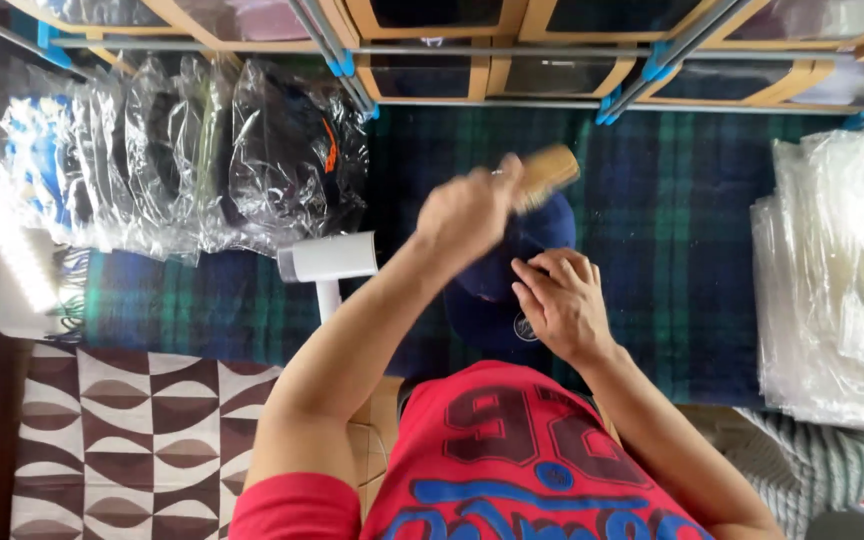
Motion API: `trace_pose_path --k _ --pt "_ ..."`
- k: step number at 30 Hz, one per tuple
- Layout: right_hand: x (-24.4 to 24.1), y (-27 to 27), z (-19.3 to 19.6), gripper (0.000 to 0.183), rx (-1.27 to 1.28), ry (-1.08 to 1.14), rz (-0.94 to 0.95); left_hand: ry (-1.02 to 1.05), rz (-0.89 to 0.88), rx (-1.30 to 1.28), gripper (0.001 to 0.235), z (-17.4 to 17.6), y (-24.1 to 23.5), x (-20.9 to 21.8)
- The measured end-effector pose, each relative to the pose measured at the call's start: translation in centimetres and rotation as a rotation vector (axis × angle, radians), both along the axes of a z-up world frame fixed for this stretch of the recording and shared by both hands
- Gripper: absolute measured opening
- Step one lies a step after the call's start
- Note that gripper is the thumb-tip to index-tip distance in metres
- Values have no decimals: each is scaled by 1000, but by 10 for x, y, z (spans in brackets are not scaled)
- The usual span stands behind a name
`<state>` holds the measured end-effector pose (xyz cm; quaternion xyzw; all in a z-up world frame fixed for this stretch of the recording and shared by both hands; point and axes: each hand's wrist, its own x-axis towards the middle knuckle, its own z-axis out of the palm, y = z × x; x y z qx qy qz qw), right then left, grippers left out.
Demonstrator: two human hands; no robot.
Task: The person cleans a blue and yellow baseball cap by brushing the inside and outside with a wooden brush. They then use a white hairdryer to dry the cap, moving it around the surface while holding the cap with their other hand.
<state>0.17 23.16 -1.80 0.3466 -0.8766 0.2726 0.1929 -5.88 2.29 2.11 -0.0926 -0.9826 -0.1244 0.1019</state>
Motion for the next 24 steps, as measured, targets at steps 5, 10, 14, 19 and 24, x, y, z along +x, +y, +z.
trace_pose_path --k 5,10,14,19,24 --pt "8 -2 6 23 -20 -4 19 -23 -38 -24 46 21 15 4" --pt "5 -3 6 24 -10 -8 26 -277 -108 95 36 54 30 -29" --pt "0 -2 5 24 -49 -24 33 -723 185 117 42 -34 -16 -101" --pt "-9 2 4 23 -114 -55 63 -1002 231 -128 35 -22 -48 -79" --pt "-30 3 4 17 -348 -133 21 -393 -17 312 51 64 -10 13"
